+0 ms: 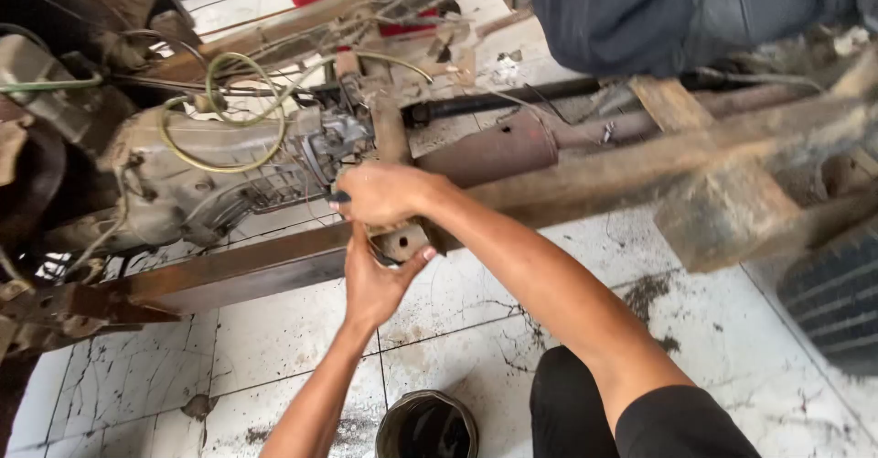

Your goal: The person sits on the floor and wipes a metal vehicle chassis with a dark cloth, then uses a red-handled scraper to remove grime from a bracket on the chassis. The person repeatedly dips the cloth into a bucket of dark liquid and continues cleaning the same area.

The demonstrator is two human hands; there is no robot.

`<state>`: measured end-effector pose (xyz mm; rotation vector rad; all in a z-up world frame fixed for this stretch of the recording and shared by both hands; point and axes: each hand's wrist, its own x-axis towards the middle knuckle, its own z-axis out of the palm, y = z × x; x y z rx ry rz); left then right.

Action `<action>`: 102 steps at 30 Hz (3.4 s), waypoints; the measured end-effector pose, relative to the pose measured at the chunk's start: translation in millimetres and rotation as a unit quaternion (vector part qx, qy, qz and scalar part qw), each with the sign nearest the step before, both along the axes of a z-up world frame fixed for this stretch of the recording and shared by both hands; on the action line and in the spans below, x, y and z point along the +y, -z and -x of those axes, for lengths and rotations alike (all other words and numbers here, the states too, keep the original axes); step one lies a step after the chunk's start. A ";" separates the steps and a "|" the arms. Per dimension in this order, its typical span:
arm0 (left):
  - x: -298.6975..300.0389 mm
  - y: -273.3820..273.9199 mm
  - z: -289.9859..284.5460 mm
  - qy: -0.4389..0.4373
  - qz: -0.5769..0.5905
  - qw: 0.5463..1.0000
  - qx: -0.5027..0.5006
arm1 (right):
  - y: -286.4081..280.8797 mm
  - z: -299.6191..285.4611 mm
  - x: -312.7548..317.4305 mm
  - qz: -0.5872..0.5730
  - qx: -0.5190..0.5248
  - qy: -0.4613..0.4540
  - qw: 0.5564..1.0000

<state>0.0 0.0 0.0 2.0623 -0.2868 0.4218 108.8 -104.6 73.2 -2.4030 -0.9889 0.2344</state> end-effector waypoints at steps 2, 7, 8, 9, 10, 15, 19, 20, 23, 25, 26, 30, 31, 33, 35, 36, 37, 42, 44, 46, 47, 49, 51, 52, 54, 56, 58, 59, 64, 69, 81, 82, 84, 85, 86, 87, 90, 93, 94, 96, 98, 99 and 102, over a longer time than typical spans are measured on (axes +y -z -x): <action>-5.5 -6.0 4.8 -0.031 -0.004 0.999 0.023 | 1.3 -4.2 4.8 -0.009 0.009 -0.023 1.000; 7.1 8.8 2.4 -0.041 0.019 0.995 0.084 | -0.7 -26.1 -1.5 -0.109 -0.013 -0.041 0.993; 20.0 33.5 -3.0 -0.025 0.104 0.985 0.133 | -14.5 -18.6 -7.5 -0.144 -0.008 -0.029 0.989; 33.6 58.6 -9.6 -0.010 0.189 0.966 0.178 | -27.9 -12.4 -12.9 -0.179 -0.005 -0.019 0.984; 37.2 56.4 -19.4 -0.020 0.192 0.966 0.171 | -36.0 -3.5 -17.3 -0.177 -0.008 -0.031 0.984; 56.7 130.1 -34.1 0.123 0.460 0.871 0.119 | -9.8 51.3 -40.2 -0.158 -0.115 -0.140 0.971; 26.4 83.2 -21.5 0.015 0.465 0.870 0.162 | 1.7 58.1 -59.8 -0.187 -0.189 -0.172 0.949; 22.2 85.1 -22.2 0.025 0.463 0.875 0.140 | 3.1 60.4 -66.8 -0.235 -0.184 -0.182 0.937; 23.7 64.5 -20.8 0.030 0.422 0.895 0.142 | 15.2 60.9 -73.9 -0.321 -0.168 -0.190 0.912; 23.4 50.9 -19.1 0.031 0.383 0.906 0.176 | 26.2 60.4 -82.2 -0.358 -0.155 -0.176 0.904; 24.4 46.5 -21.4 0.051 0.369 0.916 0.152 | 30.4 57.2 -87.1 -0.393 -0.141 -0.148 0.896; 19.1 43.8 -22.0 0.065 0.249 0.961 0.099 | 49.4 66.9 -103.3 -0.447 -0.108 0.045 0.887; 18.6 37.4 -19.5 0.075 0.250 0.959 0.112 | 47.5 72.3 -103.2 -0.443 -0.105 0.060 0.888; 17.4 22.1 -21.3 -0.006 0.146 0.980 0.135 | 40.7 76.6 -103.2 -0.397 -0.164 0.244 0.869; 11.2 7.6 -13.4 0.019 0.161 0.979 0.122 | 46.6 79.3 -89.1 -0.392 -0.196 0.228 0.869; 10.6 -2.4 -11.5 0.033 0.175 0.978 0.107 | 46.8 77.4 -79.8 -0.391 -0.223 0.202 0.870; 6.4 -6.7 -6.7 0.039 0.176 0.978 0.107 | 58.5 81.2 -77.6 -0.389 -0.226 0.206 0.869; -0.4 -18.5 -0.3 -0.033 0.153 0.977 0.143 | 85.7 83.0 -81.0 -0.210 -0.288 0.180 0.917; 2.3 -17.4 3.5 -0.031 0.144 0.979 0.138 | 92.6 102.1 -89.7 -0.213 -0.299 0.175 0.914; 6.4 -10.8 1.9 -0.025 0.129 0.983 0.128 | 95.9 109.3 -100.8 -0.221 -0.315 0.172 0.907; 8.2 -7.0 -1.7 -0.017 0.129 0.985 0.115 | 93.9 106.5 -108.3 -0.198 -0.382 0.159 0.889; 10.4 -7.8 -2.2 -0.005 0.126 0.987 0.103 | 86.4 108.1 -132.5 -0.172 -0.448 0.149 0.865; 10.2 -18.2 0.2 0.010 0.132 0.984 0.122 | 74.6 115.0 -166.8 -0.173 -0.461 0.208 0.845; 10.9 -19.7 -3.0 0.017 0.129 0.984 0.120 | 70.6 113.4 -187.5 -0.172 -0.465 0.214 0.842; 12.1 -14.6 -2.9 -0.002 0.089 0.986 0.142 | 70.9 120.0 -229.2 -0.131 -0.442 0.327 0.825; 11.7 -4.3 -13.1 0.006 0.092 0.992 0.088 | 84.3 99.5 -228.1 -0.123 -0.425 0.369 0.817; 11.8 17.8 -15.5 0.010 0.096 0.994 0.041 | 92.5 92.9 -201.2 -0.114 -0.400 0.408 0.813; 12.9 28.5 -21.2 -0.017 0.082 0.996 0.020 | 87.1 89.5 -173.9 -0.153 -0.335 0.375 0.851; 3.9 12.4 -7.3 -0.036 0.107 0.989 0.100 | 82.0 86.5 -87.4 -0.165 -0.247 0.193 0.935; 4.0 -10.6 4.2 -0.041 0.079 0.990 0.109 | 103.8 87.8 -182.5 -0.106 -0.379 0.218 0.893; 10.9 65.2 -31.9 -0.096 0.042 0.994 0.007 | 107.3 74.4 -186.0 -0.097 -0.333 0.352 0.869; 8.4 41.9 -21.5 -0.091 0.042 0.995 0.008 | 108.3 75.4 -168.0 -0.095 -0.333 0.356 0.868; 0.7 -1.8 -0.7 -0.062 0.075 0.990 0.105 | 111.7 77.4 -135.9 -0.131 -0.311 0.264 0.903; 2.3 -3.0 -2.5 -0.055 0.076 0.990 0.101 | 106.9 77.3 -146.9 -0.129 -0.316 0.269 0.901; 3.9 -4.3 -4.8 -0.042 0.073 0.992 0.093 | 102.0 77.1 -157.8 -0.140 -0.326 0.237 0.905; 6.9 -2.0 -2.1 -0.031 0.069 0.993 0.090 | 101.5 81.9 -167.2 -0.149 -0.329 0.205 0.910; 7.4 -0.2 -1.6 -0.053 0.055 0.989 0.123 | 52.7 118.1 -255.1 -0.036 -0.254 0.328 0.909; -3.5 -14.5 6.5 -0.084 0.043 0.987 0.127 | 38.0 127.7 -360.0 0.087 -0.176 0.502 0.842; -0.4 -3.1 0.5 -0.083 0.042 0.987 0.128 | 54.6 118.9 -385.2 0.087 -0.175 0.502 0.842; 1.9 18.5 -11.1 -0.112 0.035 0.988 0.102 | 81.9 97.6 -439.5 0.097 -0.296 0.507 0.804; -4.6 12.5 -6.8 -0.122 0.034 0.984 0.126 | 84.8 92.5 -403.6 0.076 -0.245 0.556 0.791; -7.5 7.7 -6.5 -0.133 0.034 0.980 0.147 | 84.8 87.0 -385.2 0.053 -0.195 0.601 0.774; -7.2 15.3 -10.6 -0.134 0.036 0.982 0.130 | 82.5 87.7 -266.2 -0.028 -0.309 0.486 0.817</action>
